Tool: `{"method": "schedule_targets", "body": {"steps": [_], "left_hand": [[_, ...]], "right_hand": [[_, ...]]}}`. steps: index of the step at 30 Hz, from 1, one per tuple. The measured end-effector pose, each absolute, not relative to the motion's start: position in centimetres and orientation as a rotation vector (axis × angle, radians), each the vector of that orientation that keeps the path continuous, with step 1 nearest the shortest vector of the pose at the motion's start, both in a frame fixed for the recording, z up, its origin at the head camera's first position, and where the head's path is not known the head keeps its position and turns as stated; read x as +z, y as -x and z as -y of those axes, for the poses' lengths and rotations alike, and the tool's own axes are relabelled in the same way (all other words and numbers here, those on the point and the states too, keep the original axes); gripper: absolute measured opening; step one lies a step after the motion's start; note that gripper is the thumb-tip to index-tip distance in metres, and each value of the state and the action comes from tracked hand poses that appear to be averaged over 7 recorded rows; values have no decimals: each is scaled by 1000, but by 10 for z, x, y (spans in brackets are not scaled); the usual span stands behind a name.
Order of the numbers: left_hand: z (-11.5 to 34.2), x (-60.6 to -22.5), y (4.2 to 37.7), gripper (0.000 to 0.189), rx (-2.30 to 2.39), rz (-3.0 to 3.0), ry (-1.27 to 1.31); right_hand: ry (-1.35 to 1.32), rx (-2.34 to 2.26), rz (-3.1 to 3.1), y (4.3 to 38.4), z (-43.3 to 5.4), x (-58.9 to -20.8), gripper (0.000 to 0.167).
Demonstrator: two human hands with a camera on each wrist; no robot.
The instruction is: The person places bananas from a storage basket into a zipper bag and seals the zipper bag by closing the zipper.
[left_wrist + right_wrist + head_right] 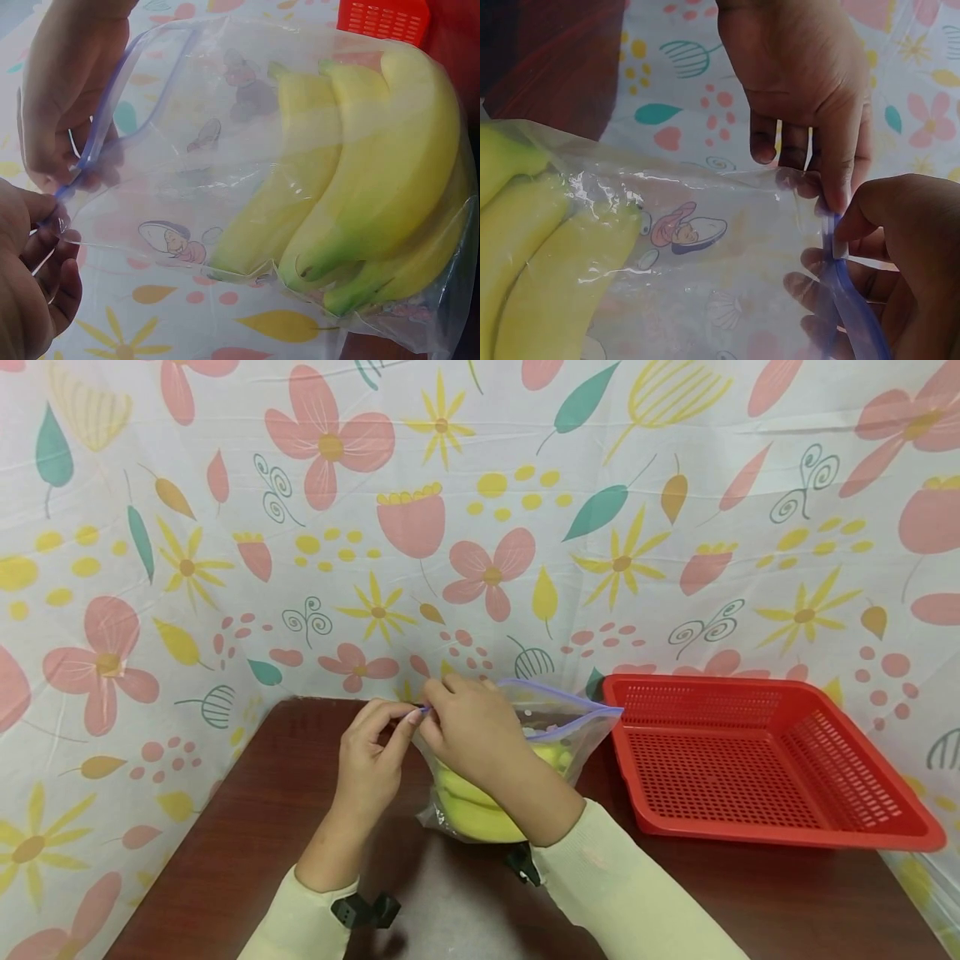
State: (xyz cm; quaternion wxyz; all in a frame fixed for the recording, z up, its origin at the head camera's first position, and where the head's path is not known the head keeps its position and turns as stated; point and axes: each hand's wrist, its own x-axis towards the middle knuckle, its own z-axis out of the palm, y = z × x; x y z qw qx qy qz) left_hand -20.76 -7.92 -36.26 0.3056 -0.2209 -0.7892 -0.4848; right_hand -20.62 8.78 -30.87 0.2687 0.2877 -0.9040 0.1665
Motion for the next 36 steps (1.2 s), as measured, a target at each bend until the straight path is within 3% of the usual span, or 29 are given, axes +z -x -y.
{"method": "schedule_targets", "body": {"steps": [36], "left_hand": [[81, -362, 208, 14, -1292, 2090, 571]], "right_hand": [[-730, 501, 2413, 208, -104, -318, 7]]}}
